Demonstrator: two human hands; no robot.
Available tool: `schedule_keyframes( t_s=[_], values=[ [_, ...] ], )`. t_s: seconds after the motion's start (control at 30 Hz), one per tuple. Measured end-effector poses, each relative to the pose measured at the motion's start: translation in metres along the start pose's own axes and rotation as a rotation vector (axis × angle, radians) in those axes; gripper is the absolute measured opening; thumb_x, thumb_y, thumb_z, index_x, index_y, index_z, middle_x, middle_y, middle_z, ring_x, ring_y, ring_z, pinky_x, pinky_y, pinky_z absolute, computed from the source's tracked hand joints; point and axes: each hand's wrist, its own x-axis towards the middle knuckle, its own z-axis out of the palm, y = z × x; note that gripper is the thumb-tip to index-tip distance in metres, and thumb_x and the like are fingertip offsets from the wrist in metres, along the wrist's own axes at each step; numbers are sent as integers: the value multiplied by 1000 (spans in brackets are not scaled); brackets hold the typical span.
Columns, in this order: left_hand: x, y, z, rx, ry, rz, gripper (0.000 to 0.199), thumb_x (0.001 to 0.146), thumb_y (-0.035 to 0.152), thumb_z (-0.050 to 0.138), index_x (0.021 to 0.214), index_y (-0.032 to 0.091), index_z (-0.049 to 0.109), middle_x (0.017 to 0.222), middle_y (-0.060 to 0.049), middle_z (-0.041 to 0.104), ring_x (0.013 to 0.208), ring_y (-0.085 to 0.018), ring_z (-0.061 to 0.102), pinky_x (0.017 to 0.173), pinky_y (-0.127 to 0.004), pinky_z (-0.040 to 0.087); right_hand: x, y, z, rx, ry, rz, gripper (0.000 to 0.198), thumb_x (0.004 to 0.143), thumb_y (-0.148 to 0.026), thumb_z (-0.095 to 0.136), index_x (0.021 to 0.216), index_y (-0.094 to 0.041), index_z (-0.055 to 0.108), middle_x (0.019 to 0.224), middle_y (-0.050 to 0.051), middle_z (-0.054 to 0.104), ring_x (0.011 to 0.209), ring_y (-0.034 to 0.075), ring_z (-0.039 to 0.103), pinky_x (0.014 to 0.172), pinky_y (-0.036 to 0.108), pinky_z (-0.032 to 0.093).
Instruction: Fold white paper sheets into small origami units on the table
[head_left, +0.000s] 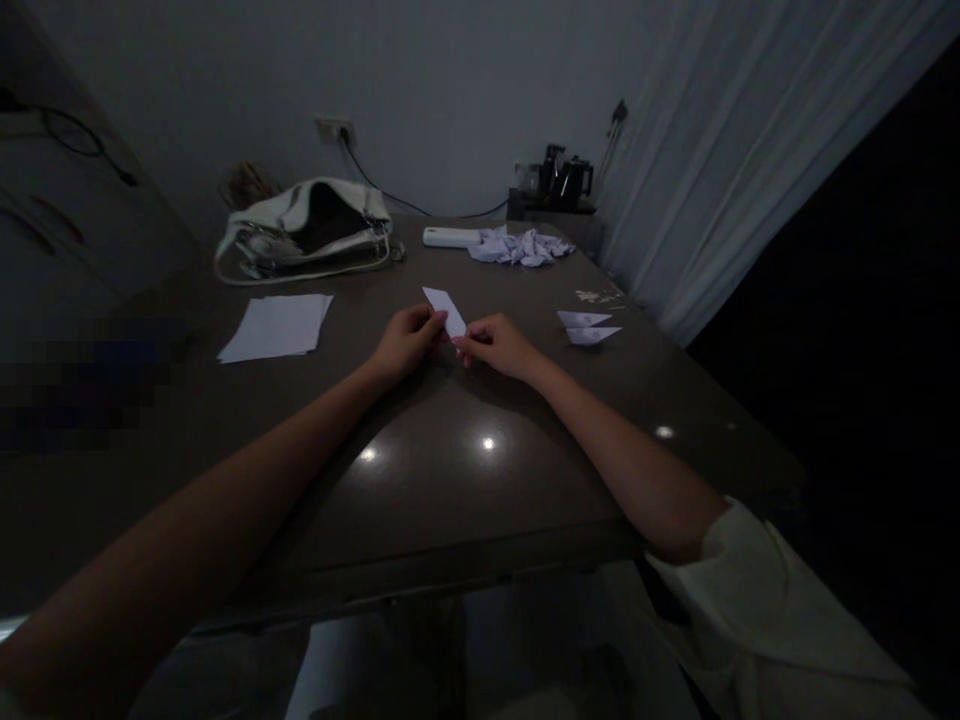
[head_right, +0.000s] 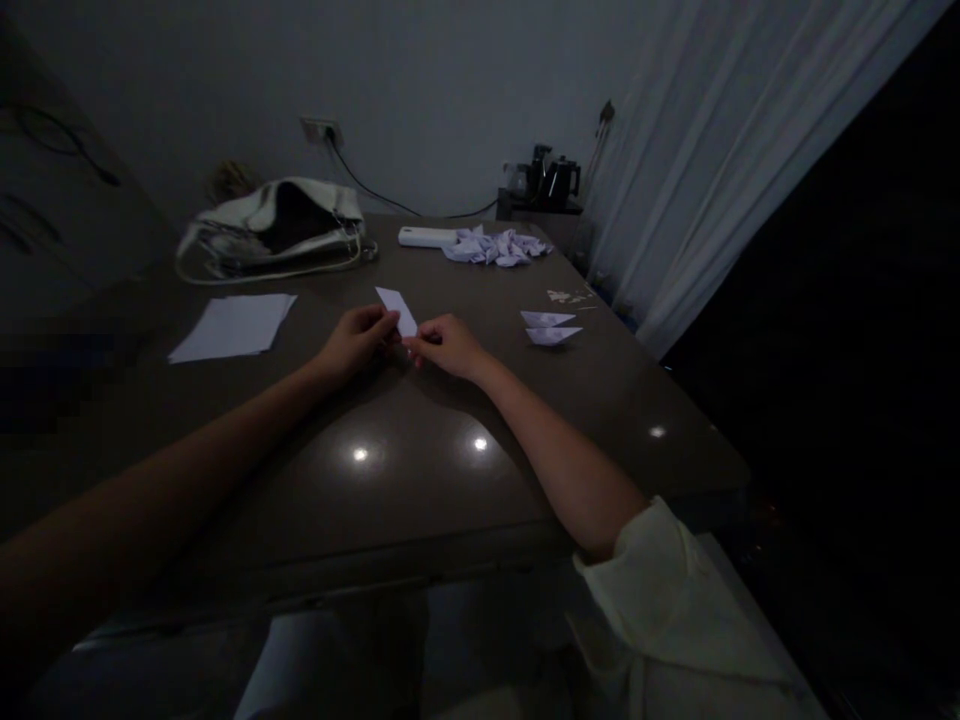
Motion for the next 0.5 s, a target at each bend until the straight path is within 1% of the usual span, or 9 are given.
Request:
schedule_keyframes(
  t_s=[0.07, 0.2, 0.3, 0.4, 0.5],
  values=[
    [0, 0, 0, 3, -1, -3, 32, 85, 42, 57, 67, 16, 52, 56, 2, 52, 47, -9, 45, 45, -20, 35, 0, -1, -1, 14, -6, -9, 36, 79, -45, 66, 63, -13, 64, 55, 1, 62, 53, 10, 57, 56, 21, 42],
    [1, -1, 0, 13, 1, -7, 34, 85, 43, 57, 66, 16, 51, 55, 2, 52, 48, -10, 47, 47, -21, 36, -2, -3, -1, 62, -72, -28, 34, 82, -43, 64, 69, -12, 66, 61, 2, 67, 58, 11, 60, 60, 22, 44],
    [1, -2, -1, 19, -7, -13, 35, 86, 46, 56, 68, 16, 51, 59, 0, 56, 50, -11, 50, 48, -21, 39, -2, -1, -1, 50, -80, -32, 33, 78, -43, 68, 66, -12, 64, 63, 3, 68, 59, 11, 60, 59, 21, 43],
    [1, -2, -2, 23, -13, -8, 36, 87, 47, 56, 68, 16, 52, 61, -1, 56, 51, -11, 50, 49, -22, 39, -2, 0, -2, 27, -67, -41, 36, 76, -46, 69, 65, -12, 64, 62, 3, 67, 55, 10, 56, 56, 20, 41],
    [0, -1, -2, 19, -33, 3, 35, 87, 47, 55, 69, 16, 52, 60, 0, 55, 52, -11, 49, 51, -22, 39, -1, 0, -3, 34, -24, -54, 45, 84, -54, 58, 67, -13, 65, 64, 3, 67, 48, 8, 48, 49, 20, 36]
  ],
)
